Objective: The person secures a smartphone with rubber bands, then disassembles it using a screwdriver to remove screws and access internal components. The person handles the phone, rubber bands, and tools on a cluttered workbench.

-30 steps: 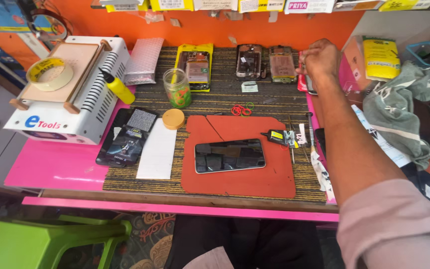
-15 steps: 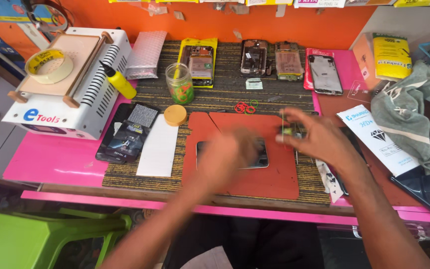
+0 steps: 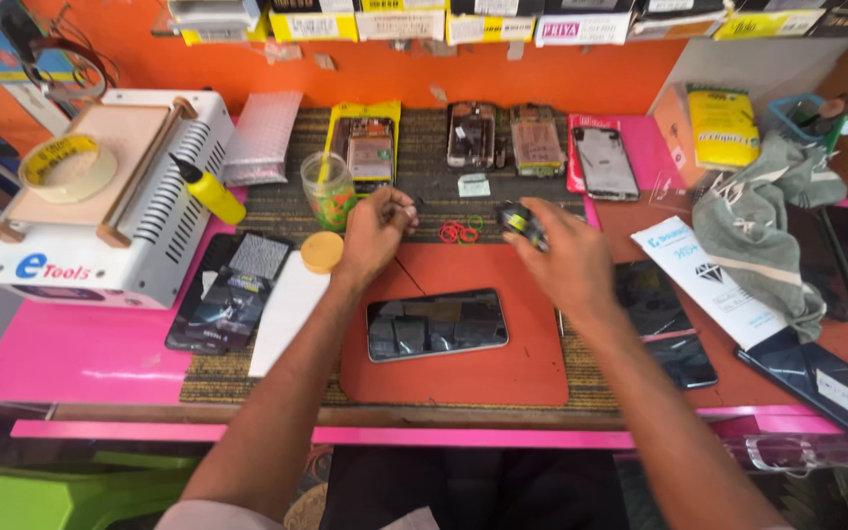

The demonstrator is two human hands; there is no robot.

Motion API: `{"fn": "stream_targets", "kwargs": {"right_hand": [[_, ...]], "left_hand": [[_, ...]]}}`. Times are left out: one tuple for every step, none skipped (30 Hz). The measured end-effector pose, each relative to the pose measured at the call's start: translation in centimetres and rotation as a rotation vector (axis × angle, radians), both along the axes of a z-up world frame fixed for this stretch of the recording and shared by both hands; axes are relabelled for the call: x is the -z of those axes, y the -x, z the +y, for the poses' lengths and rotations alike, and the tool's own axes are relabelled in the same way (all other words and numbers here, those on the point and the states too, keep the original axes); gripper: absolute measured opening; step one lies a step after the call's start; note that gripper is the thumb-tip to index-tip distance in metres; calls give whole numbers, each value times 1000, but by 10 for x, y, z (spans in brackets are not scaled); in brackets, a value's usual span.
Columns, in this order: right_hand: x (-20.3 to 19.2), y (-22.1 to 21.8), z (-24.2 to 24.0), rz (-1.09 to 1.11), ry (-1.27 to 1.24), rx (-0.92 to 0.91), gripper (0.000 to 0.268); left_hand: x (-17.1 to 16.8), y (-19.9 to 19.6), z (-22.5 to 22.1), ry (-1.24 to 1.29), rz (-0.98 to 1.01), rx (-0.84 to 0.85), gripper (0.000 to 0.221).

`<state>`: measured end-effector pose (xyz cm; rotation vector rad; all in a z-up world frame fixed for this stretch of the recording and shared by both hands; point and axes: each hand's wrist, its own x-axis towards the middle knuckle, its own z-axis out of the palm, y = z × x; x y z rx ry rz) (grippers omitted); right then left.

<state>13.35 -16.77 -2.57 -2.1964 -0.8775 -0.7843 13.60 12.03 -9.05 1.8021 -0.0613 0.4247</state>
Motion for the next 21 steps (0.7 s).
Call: {"fn": "stream_targets", "kwargs": {"right_hand": [[5,-7,16,-55,-15,-6,46],[10,-14,32,-110,-31,-11,45],[15,-20,43,-161,-44,-19,44],[20,-26,49,-137,-9,-14,44],[27,-26,55,-102,27,-16,45],[34,-26,60,-67,63,-18,45],[37,-27,63,-76,74,-8,45],[39,-29,65,-84,85,2,44],[40,-30,61,-93,106,19,44],[42,-31,60,-107,133,4,45],[43,-31,60,-117,159,-9,46],[45,-30,60,-128,185,-22,47],[45,-29,60,-114,184,-20,47],[44,-29,61,-100,183,-17,46],[43,-28,61,-90,181,-14,46],[42,-27,60,-102,183,-18,46],[41,-26,60,-112,184,-23,46],[39,-25,60,-123,185,-28,46],[38,-25,61,-107,180,-24,46],[37,-26,62,-91,176,-19,45],[38,-24,62,-70,174,-13,45]], "left_hand": [[3,-6,0,209,-68,72,8],[6,-9,0,199,-79,52,8],[11,-8,-2,190,-86,30,8],[14,-10,-4,181,-93,8,8],[17,-8,-4,221,-96,23,8],[19,-5,-5,261,-99,37,9],[17,-2,-3,299,-102,48,11],[14,1,1,232,-100,34,12],[11,2,-2,175,-96,27,13],[9,4,-3,117,-93,20,15],[6,7,-5,108,-83,3,17],[4,10,-6,99,-73,-15,18],[1,11,-7,88,-66,-29,20],[-2,14,-8,66,-57,-37,20],[-5,15,-10,43,-51,-46,19],[-7,16,-11,20,-45,-54,19],[-9,17,-12,31,-20,-56,19],[-10,17,-14,41,5,-58,19],[-11,16,-13,48,28,-63,19],[-12,15,-11,46,26,-61,19],[-11,15,-10,46,29,-57,19]]}}
